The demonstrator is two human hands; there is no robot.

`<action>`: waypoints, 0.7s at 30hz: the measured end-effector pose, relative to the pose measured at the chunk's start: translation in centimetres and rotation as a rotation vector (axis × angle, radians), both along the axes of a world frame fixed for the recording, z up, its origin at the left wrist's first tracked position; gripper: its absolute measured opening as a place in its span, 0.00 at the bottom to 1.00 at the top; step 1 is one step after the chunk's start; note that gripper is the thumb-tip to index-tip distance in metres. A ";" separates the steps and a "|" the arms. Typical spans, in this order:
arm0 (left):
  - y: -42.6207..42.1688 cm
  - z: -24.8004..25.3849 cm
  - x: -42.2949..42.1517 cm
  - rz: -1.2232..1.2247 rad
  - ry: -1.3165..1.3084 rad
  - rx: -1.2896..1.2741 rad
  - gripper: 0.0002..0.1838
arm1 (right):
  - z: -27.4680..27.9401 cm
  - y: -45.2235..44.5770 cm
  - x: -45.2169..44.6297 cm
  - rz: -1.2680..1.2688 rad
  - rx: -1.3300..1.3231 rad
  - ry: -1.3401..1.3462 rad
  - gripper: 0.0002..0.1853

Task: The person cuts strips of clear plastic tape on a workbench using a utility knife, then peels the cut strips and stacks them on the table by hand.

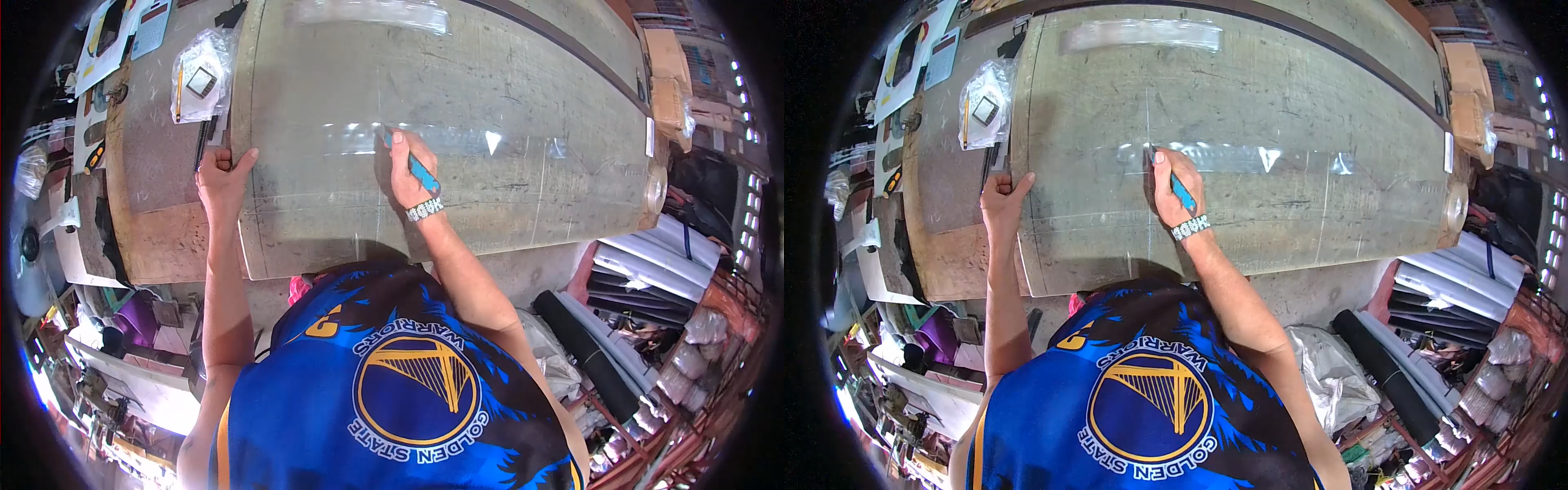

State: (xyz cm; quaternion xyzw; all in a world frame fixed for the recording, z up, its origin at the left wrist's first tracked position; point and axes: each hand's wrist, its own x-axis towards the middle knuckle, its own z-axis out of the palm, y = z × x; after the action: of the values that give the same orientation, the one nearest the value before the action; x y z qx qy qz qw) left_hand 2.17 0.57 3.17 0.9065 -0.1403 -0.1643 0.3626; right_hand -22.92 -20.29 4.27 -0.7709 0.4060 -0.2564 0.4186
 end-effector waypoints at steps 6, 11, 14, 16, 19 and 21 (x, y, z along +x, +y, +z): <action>0.4 -0.7 0.5 -0.019 -0.025 0.026 0.28 | 0.4 -0.1 0.1 0.035 -0.046 0.017 0.22; -2.2 2.2 0.6 -0.127 -0.333 -0.094 0.21 | 0.0 0.0 0.1 0.018 -0.138 -0.017 0.16; -9.4 5.0 -2.3 -0.675 -0.391 -0.143 0.19 | 0.4 0.0 0.3 0.055 -0.145 -0.008 0.13; -13.9 4.8 -3.9 -1.033 -0.266 -0.242 0.19 | 0.5 0.1 0.5 0.074 -0.156 0.025 0.13; -18.4 2.6 -4.3 -1.359 -0.193 -0.100 0.20 | -0.1 -0.1 0.5 0.091 -0.265 0.039 0.13; -18.9 2.6 -3.8 -1.417 -0.171 -0.022 0.21 | -0.6 -0.2 0.6 0.090 -0.287 0.026 0.13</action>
State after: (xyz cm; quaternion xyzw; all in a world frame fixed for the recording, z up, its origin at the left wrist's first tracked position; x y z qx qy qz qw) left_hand -1.63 -18.30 5.77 0.6034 -0.7253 -0.2874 0.1653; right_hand -22.30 -20.51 3.71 -0.8434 0.3355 -0.2828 0.3101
